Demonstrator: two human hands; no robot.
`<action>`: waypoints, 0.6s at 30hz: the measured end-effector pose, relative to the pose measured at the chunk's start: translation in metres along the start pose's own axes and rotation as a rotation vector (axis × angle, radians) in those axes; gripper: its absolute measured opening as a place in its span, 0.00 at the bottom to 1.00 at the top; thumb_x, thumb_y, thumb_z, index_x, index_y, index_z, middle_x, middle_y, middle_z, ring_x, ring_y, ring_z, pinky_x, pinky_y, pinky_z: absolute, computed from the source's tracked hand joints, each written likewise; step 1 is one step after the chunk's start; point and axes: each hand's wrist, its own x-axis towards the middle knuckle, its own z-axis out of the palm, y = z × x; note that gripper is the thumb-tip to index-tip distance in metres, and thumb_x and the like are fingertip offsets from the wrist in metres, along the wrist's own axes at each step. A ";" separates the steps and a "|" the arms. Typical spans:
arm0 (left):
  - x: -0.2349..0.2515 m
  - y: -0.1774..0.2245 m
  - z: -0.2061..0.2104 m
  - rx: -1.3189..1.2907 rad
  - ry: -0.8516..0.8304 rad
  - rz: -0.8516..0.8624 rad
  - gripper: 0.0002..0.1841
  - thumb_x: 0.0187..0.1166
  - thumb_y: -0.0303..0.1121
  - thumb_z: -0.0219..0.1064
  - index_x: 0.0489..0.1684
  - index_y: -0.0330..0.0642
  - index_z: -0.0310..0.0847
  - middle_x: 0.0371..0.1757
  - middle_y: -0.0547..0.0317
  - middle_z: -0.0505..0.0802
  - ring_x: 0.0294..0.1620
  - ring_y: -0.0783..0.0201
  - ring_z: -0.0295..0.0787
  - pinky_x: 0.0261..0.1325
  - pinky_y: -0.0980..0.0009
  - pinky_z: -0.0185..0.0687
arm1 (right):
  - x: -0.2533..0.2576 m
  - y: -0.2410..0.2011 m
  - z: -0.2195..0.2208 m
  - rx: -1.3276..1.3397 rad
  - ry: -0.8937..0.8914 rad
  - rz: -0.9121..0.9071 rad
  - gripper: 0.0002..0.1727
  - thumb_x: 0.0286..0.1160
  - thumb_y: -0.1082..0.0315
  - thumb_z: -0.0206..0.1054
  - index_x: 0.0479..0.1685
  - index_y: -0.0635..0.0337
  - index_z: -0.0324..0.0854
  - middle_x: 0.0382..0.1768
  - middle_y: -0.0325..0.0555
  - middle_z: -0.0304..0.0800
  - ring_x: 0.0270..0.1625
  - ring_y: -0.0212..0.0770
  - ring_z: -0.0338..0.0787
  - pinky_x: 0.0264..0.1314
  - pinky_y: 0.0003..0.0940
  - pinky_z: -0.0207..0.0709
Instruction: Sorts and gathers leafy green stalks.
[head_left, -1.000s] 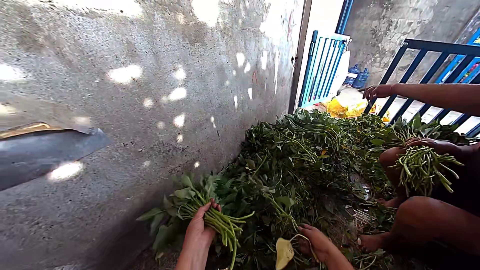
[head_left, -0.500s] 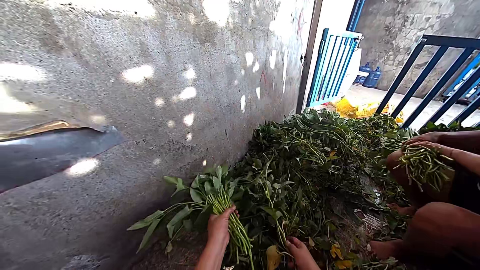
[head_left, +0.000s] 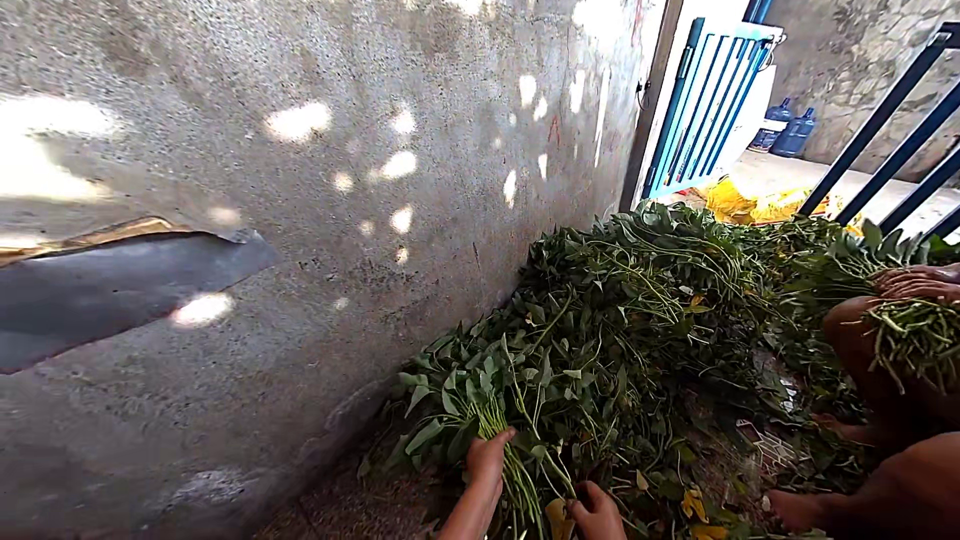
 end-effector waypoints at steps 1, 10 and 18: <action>-0.002 -0.003 0.002 0.040 -0.021 0.000 0.29 0.68 0.24 0.79 0.69 0.24 0.74 0.64 0.34 0.86 0.66 0.48 0.83 0.69 0.51 0.78 | -0.001 -0.001 0.001 -0.040 -0.005 -0.011 0.19 0.79 0.67 0.66 0.64 0.70 0.83 0.54 0.62 0.91 0.57 0.53 0.91 0.66 0.52 0.81; 0.014 0.009 -0.014 -0.013 0.009 0.072 0.17 0.74 0.21 0.73 0.58 0.25 0.77 0.36 0.46 0.91 0.31 0.59 0.89 0.40 0.63 0.88 | 0.002 -0.007 -0.014 -0.234 -0.003 0.053 0.19 0.76 0.68 0.66 0.65 0.66 0.82 0.58 0.61 0.89 0.63 0.55 0.89 0.70 0.54 0.79; -0.015 -0.019 0.008 -0.015 -0.063 -0.064 0.25 0.68 0.23 0.79 0.63 0.24 0.76 0.51 0.36 0.90 0.49 0.50 0.92 0.54 0.54 0.89 | -0.008 -0.023 0.002 -0.397 -0.103 0.056 0.21 0.78 0.67 0.64 0.69 0.65 0.79 0.65 0.61 0.86 0.70 0.56 0.86 0.75 0.55 0.76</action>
